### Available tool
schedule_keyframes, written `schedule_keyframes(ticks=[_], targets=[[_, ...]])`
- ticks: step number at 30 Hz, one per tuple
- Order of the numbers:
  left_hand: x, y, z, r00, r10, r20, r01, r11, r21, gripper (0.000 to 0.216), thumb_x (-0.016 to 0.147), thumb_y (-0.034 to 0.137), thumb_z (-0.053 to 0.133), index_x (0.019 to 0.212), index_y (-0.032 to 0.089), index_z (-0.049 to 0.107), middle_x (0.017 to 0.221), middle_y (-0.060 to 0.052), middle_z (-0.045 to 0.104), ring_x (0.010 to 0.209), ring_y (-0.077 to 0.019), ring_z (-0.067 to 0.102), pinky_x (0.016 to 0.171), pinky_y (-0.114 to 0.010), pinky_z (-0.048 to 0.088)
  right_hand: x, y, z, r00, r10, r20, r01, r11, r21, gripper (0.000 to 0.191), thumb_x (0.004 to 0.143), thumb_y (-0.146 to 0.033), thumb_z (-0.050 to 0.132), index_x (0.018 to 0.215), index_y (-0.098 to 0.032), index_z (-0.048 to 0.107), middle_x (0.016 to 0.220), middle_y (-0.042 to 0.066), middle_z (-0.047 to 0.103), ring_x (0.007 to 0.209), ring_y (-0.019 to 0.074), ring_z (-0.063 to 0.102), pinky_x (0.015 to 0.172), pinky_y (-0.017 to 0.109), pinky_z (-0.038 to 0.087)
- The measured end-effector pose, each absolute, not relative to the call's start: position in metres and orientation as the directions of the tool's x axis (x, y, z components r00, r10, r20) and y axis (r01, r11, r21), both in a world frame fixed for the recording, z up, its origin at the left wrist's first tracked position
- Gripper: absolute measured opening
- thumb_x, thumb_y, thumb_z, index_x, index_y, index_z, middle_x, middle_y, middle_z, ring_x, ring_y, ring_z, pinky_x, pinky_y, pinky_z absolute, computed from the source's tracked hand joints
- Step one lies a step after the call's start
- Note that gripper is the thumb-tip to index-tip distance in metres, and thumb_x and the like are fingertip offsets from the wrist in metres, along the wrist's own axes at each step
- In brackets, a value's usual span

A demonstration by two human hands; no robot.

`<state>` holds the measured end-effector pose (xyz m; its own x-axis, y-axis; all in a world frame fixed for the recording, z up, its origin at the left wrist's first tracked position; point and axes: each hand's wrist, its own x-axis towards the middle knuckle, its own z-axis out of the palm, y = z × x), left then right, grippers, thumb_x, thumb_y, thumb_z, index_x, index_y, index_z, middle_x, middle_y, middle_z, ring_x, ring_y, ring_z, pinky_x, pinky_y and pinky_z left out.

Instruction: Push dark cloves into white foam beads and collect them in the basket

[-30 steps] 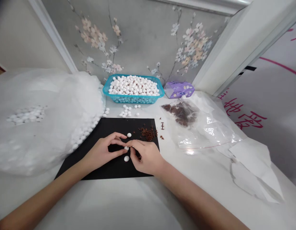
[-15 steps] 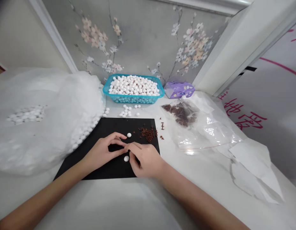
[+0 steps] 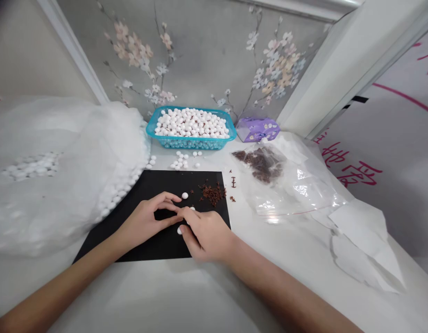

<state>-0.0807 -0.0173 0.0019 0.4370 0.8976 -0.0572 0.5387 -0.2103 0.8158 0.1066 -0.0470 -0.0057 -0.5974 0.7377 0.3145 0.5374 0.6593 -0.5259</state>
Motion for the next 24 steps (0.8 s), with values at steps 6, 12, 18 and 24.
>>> schedule_keyframes(ticks=[6,12,18,24], targets=[[-0.081,-0.016,-0.001,0.440,0.896,-0.058,0.536,-0.209,0.818,0.034,0.076,0.047,0.060,0.100,0.025,0.051,0.089,0.003,0.071,0.097,-0.0193,0.063,0.085,-0.030,0.042,0.108,-0.047,-0.005,-0.603,0.757,0.254,0.572,0.631,-0.524,0.017,0.086,-0.018,0.035,0.100,-0.017,0.045,0.078,0.003,0.062,0.061,0.0152,0.059,0.054,0.025,0.040],[-0.082,-0.017,-0.002,0.455,0.890,-0.011,0.521,-0.257,0.814,0.033,0.076,0.043,0.061,0.101,0.025,0.051,0.090,0.003,0.071,0.092,-0.0182,0.064,0.080,-0.028,0.042,0.104,-0.050,0.000,-0.628,0.749,0.209,0.636,0.650,-0.416,0.020,0.086,-0.016,0.035,0.102,-0.019,0.047,0.082,0.003,0.063,0.063,0.0153,0.060,0.053,0.025,0.038],[-0.082,-0.021,-0.007,0.440,0.889,0.125,0.527,-0.369,0.766,0.026,0.076,0.030,0.061,0.100,0.023,0.052,0.087,0.004,0.070,0.091,-0.0176,0.062,0.081,-0.028,0.040,0.109,0.014,0.005,-0.312,0.899,0.307,0.804,0.422,-0.419,0.026,0.084,-0.027,0.044,0.109,-0.021,0.049,0.092,0.003,0.063,0.069,0.0160,0.061,0.060,0.026,0.041],[-0.085,-0.021,-0.011,0.409,0.871,0.273,0.562,-0.476,0.676,0.017,0.077,0.022,0.057,0.094,0.022,0.055,0.087,0.003,0.070,0.089,-0.0178,0.058,0.081,-0.030,0.038,0.119,0.084,-0.010,-0.258,0.917,0.304,0.847,0.366,-0.385,0.017,0.077,-0.030,0.054,0.085,-0.018,0.061,0.089,0.007,0.061,0.073,0.0200,0.058,0.062,0.029,0.039]])
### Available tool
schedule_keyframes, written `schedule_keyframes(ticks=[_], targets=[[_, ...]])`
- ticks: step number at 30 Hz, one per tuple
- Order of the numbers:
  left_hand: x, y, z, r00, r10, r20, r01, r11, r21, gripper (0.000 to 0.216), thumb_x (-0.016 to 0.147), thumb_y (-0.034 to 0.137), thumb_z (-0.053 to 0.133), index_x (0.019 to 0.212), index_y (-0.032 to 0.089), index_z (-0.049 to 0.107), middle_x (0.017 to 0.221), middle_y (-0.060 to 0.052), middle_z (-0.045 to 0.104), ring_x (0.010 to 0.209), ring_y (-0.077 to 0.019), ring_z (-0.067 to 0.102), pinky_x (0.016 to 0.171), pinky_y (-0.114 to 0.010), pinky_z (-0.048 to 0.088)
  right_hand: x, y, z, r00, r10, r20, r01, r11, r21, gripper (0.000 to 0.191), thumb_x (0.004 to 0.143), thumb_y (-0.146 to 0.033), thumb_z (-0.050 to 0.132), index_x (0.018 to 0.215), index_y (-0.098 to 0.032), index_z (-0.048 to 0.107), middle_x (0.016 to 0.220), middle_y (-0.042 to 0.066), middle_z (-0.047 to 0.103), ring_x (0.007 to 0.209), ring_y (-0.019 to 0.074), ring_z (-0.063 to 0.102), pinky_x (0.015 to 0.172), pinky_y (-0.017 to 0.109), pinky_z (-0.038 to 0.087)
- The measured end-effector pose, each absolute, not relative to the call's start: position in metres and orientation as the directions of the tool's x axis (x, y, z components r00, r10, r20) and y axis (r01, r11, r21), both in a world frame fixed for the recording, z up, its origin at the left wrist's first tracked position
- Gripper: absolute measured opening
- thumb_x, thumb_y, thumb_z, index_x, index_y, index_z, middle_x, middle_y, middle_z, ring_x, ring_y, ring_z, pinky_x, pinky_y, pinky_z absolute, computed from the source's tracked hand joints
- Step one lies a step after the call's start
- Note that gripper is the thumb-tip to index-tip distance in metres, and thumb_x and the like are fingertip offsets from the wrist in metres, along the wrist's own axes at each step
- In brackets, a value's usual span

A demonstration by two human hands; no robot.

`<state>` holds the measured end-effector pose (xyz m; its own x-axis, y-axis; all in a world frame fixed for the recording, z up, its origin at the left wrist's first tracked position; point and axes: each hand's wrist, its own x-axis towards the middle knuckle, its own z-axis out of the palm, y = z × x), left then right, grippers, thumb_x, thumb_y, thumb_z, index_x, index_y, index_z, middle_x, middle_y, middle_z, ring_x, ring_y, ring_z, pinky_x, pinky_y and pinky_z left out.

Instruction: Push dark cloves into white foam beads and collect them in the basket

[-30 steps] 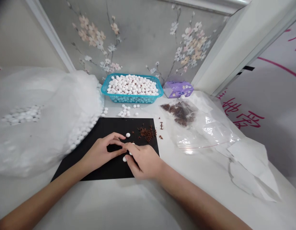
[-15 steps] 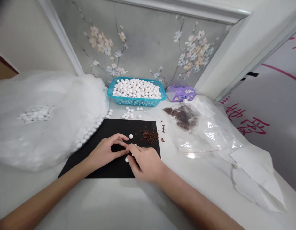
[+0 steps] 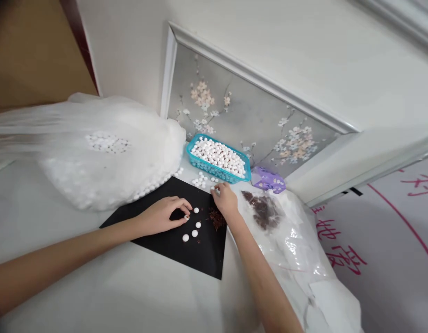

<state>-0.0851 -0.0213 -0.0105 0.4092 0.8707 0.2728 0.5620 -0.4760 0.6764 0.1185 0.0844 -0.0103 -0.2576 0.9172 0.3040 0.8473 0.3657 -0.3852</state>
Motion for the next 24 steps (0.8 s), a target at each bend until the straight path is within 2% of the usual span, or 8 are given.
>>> schedule_keyframes(ticks=[5,10,12,14,17,20,24], targets=[[-0.086,-0.022,-0.012,0.377,0.879,0.290,0.561,-0.466,0.684,0.021,0.075,0.018,0.057,0.096,0.021,0.056,0.092,0.000,0.067,0.090,-0.0178,0.058,0.082,-0.031,0.040,0.122,0.055,-0.008,-0.256,0.905,0.339,0.772,0.402,-0.492,0.025,0.081,-0.038,0.050,0.086,-0.017,0.062,0.086,0.006,0.059,0.068,0.0166,0.054,0.061,0.028,0.040],[-0.080,-0.027,-0.009,0.287,0.888,0.359,0.433,-0.455,0.778,0.044,0.079,0.025,0.059,0.121,0.023,0.048,0.111,-0.004,0.058,0.089,-0.0148,0.056,0.084,-0.029,0.043,0.119,0.009,0.003,-0.384,0.889,0.250,0.607,0.447,-0.658,0.031,0.083,-0.045,0.050,0.084,-0.017,0.064,0.076,0.002,0.060,0.049,0.0084,0.044,0.045,0.022,0.036],[-0.077,-0.031,-0.007,0.302,0.867,0.396,0.374,-0.490,0.788,0.038,0.081,0.026,0.057,0.119,0.024,0.051,0.107,-0.003,0.059,0.085,-0.0135,0.057,0.083,-0.028,0.044,0.116,-0.002,0.007,-0.434,0.876,0.211,0.555,0.445,-0.703,0.034,0.084,-0.046,0.049,0.080,-0.016,0.065,0.072,0.002,0.060,0.045,0.0070,0.042,0.042,0.021,0.034],[-0.074,-0.034,-0.004,0.318,0.849,0.421,0.336,-0.516,0.788,0.026,0.083,0.027,0.054,0.108,0.022,0.059,0.099,-0.003,0.062,0.080,-0.0129,0.058,0.079,-0.026,0.045,0.114,-0.007,0.010,-0.471,0.862,0.189,0.524,0.446,-0.726,0.035,0.084,-0.047,0.049,0.077,-0.016,0.065,0.068,0.001,0.060,0.044,0.0062,0.041,0.040,0.020,0.034],[-0.072,-0.038,0.000,0.301,0.857,0.419,0.305,-0.503,0.809,0.019,0.084,0.029,0.053,0.096,0.019,0.064,0.089,-0.003,0.064,0.073,-0.0128,0.059,0.072,-0.025,0.046,0.114,-0.007,0.012,-0.492,0.849,0.191,0.512,0.460,-0.725,0.034,0.084,-0.047,0.050,0.078,-0.017,0.065,0.069,0.000,0.059,0.044,0.0062,0.041,0.039,0.020,0.033],[-0.071,-0.039,0.002,0.221,0.902,0.370,0.275,-0.421,0.864,0.021,0.082,0.032,0.055,0.095,0.018,0.064,0.087,-0.003,0.065,0.073,-0.0130,0.060,0.070,-0.024,0.047,0.122,-0.001,0.011,-0.463,0.856,0.229,0.551,0.480,-0.683,0.028,0.084,-0.042,0.050,0.081,-0.018,0.064,0.070,0.000,0.057,0.048,0.0080,0.044,0.043,0.022,0.036],[-0.071,-0.036,0.001,0.117,0.961,0.251,0.236,-0.272,0.933,0.024,0.080,0.035,0.057,0.094,0.018,0.065,0.084,-0.003,0.067,0.075,-0.0143,0.061,0.069,-0.025,0.048,0.137,0.009,0.006,-0.440,0.863,0.248,0.641,0.495,-0.586,0.013,0.074,-0.030,0.061,0.068,-0.018,0.063,0.063,-0.001,0.051,0.051,0.0108,0.047,0.049,0.024,0.039]])
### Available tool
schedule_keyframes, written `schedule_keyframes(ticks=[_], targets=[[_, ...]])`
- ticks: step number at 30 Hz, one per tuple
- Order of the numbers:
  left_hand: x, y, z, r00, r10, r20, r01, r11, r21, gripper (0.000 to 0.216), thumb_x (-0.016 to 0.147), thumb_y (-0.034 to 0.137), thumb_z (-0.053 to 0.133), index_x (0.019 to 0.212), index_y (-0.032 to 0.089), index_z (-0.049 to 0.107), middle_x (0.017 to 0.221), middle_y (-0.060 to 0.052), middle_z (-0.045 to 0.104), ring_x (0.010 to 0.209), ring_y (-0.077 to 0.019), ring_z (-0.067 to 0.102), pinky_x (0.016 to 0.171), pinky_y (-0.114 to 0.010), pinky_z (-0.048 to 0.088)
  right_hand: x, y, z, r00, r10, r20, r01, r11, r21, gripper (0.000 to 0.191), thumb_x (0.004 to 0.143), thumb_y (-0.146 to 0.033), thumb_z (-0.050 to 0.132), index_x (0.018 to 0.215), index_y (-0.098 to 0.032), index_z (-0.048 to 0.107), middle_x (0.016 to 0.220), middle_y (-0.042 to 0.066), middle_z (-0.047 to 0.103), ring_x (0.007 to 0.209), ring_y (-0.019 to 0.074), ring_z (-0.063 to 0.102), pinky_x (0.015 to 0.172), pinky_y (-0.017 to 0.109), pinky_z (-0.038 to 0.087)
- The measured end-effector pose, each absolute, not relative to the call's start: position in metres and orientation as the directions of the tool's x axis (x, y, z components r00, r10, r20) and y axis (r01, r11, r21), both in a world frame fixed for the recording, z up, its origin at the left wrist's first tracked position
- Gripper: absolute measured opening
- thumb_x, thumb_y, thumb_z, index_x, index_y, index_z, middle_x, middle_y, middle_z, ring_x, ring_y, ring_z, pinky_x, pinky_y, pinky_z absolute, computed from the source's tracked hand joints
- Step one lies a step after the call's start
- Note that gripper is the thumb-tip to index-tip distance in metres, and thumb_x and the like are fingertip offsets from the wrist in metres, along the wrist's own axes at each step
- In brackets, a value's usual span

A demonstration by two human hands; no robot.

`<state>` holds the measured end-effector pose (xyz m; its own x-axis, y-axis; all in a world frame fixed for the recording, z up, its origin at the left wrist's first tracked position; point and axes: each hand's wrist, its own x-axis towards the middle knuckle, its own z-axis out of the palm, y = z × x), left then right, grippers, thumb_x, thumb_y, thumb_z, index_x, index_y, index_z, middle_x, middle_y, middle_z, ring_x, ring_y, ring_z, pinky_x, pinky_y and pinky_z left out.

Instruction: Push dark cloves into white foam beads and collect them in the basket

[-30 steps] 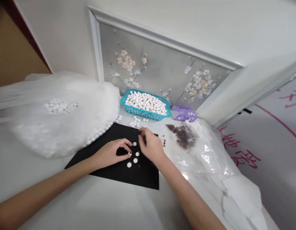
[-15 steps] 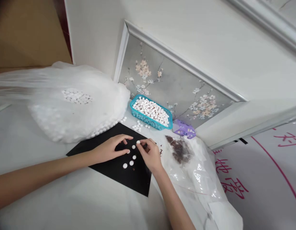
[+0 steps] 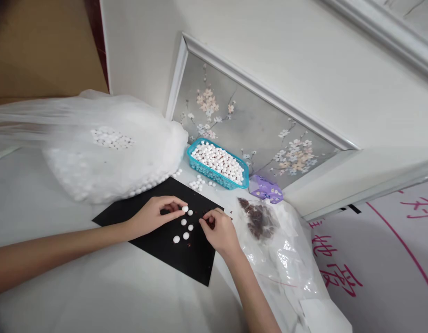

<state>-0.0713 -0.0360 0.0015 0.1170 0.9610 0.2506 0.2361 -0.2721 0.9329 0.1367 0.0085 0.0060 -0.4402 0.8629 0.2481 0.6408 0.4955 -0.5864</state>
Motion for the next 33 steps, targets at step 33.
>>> schedule_keyframes(ticks=[33], targets=[[-0.064,-0.040,-0.003,0.250,0.940,-0.230,-0.289,0.300,0.909,0.028,0.066,0.038,0.073,0.083,0.017,0.070,0.085,-0.004,0.069,0.069,-0.0098,0.057,0.072,-0.024,0.047,0.114,-0.020,0.009,-0.501,0.647,0.575,0.544,0.752,-0.372,0.014,0.087,-0.016,0.046,0.091,-0.020,0.059,0.082,0.004,0.057,0.057,0.0098,0.054,0.052,0.023,0.047]])
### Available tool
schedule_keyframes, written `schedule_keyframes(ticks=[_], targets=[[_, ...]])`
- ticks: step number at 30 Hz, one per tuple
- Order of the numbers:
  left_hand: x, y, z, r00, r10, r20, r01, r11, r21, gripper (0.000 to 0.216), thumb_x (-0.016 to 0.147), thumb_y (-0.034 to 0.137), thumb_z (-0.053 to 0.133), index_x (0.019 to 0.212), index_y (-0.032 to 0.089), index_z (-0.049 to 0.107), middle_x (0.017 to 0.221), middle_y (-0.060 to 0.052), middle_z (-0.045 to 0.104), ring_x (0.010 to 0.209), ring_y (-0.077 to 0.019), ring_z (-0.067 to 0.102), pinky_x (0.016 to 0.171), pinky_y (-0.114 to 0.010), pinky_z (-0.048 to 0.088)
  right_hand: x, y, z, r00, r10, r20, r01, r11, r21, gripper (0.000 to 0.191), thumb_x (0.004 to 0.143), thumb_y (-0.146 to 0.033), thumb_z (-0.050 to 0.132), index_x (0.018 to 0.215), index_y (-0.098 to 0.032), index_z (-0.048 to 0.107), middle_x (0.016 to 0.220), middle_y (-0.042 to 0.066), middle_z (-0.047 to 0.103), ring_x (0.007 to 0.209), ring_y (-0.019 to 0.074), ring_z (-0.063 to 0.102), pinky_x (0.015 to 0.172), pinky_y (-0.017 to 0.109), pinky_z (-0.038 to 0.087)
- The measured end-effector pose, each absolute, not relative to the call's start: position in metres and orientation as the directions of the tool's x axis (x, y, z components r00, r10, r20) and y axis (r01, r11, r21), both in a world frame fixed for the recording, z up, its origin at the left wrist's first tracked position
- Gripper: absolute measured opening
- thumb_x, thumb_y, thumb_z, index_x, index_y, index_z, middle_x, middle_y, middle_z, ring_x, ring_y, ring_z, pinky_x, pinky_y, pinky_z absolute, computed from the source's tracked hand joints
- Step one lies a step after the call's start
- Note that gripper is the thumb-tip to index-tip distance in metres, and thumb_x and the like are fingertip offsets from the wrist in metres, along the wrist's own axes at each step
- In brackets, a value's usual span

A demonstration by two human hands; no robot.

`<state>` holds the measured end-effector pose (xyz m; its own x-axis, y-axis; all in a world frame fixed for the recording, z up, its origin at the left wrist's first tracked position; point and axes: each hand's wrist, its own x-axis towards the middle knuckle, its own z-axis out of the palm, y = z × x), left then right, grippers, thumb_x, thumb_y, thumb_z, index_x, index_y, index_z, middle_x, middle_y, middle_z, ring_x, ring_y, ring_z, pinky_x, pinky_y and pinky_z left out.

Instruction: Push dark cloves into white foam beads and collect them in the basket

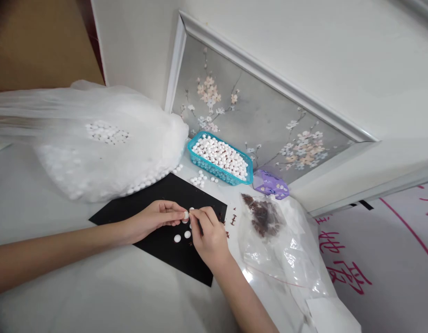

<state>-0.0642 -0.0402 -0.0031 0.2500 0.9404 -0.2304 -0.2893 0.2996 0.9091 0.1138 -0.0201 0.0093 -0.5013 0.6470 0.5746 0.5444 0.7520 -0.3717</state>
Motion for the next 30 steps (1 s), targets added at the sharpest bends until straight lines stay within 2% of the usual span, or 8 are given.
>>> schedule_keyframes(ticks=[4,7,22,26,28,30], targets=[[-0.065,-0.040,-0.002,0.247,0.940,-0.235,-0.281,0.301,0.911,0.028,0.066,0.039,0.072,0.084,0.017,0.069,0.077,-0.002,0.066,0.067,-0.0101,0.056,0.070,-0.024,0.047,0.114,-0.020,0.010,-0.509,0.668,0.544,0.520,0.742,-0.424,0.017,0.083,-0.021,0.052,0.100,-0.020,0.056,0.087,0.004,0.056,0.043,0.0054,0.042,0.046,0.024,0.046],[-0.066,-0.040,-0.001,0.244,0.940,-0.238,-0.287,0.304,0.908,0.027,0.066,0.039,0.072,0.082,0.017,0.069,0.071,-0.001,0.064,0.065,-0.0096,0.055,0.068,-0.023,0.047,0.113,-0.020,0.008,-0.494,0.678,0.545,0.513,0.733,-0.446,0.016,0.082,-0.024,0.055,0.098,-0.020,0.056,0.085,0.002,0.056,0.040,0.0038,0.037,0.042,0.023,0.043],[-0.066,-0.039,-0.005,0.255,0.939,-0.232,-0.364,0.315,0.876,0.021,0.066,0.033,0.074,0.079,0.017,0.070,0.070,0.002,0.065,0.065,-0.0066,0.055,0.072,-0.021,0.045,0.109,-0.020,0.003,-0.510,0.649,0.564,0.499,0.758,-0.420,0.013,0.087,-0.021,0.049,0.097,-0.021,0.058,0.085,0.004,0.057,0.050,0.0083,0.049,0.048,0.023,0.046],[-0.066,-0.037,-0.005,0.234,0.955,-0.179,-0.264,0.240,0.934,0.025,0.069,0.036,0.070,0.084,0.016,0.068,0.072,0.000,0.065,0.067,-0.0090,0.057,0.069,-0.023,0.045,0.114,-0.014,0.008,-0.564,0.664,0.491,0.493,0.748,-0.445,0.013,0.084,-0.024,0.052,0.095,-0.020,0.058,0.083,0.004,0.056,0.051,0.0085,0.049,0.050,0.023,0.045],[-0.067,-0.035,-0.006,0.199,0.975,-0.098,-0.157,0.130,0.979,0.026,0.071,0.037,0.068,0.084,0.015,0.066,0.074,-0.002,0.066,0.071,-0.0118,0.059,0.071,-0.025,0.046,0.118,-0.002,0.009,-0.569,0.700,0.431,0.506,0.711,-0.488,0.015,0.081,-0.029,0.056,0.092,-0.020,0.059,0.078,0.002,0.055,0.052,0.0090,0.049,0.051,0.023,0.044],[-0.069,-0.032,-0.007,0.157,0.988,0.002,0.010,-0.004,1.000,0.025,0.073,0.037,0.065,0.083,0.014,0.064,0.077,-0.003,0.066,0.075,-0.0144,0.061,0.071,-0.026,0.046,0.121,0.016,0.007,-0.491,0.762,0.422,0.554,0.647,-0.524,0.019,0.080,-0.035,0.056,0.089,-0.019,0.059,0.075,0.001,0.054,0.051,0.0093,0.048,0.051,0.023,0.043]])
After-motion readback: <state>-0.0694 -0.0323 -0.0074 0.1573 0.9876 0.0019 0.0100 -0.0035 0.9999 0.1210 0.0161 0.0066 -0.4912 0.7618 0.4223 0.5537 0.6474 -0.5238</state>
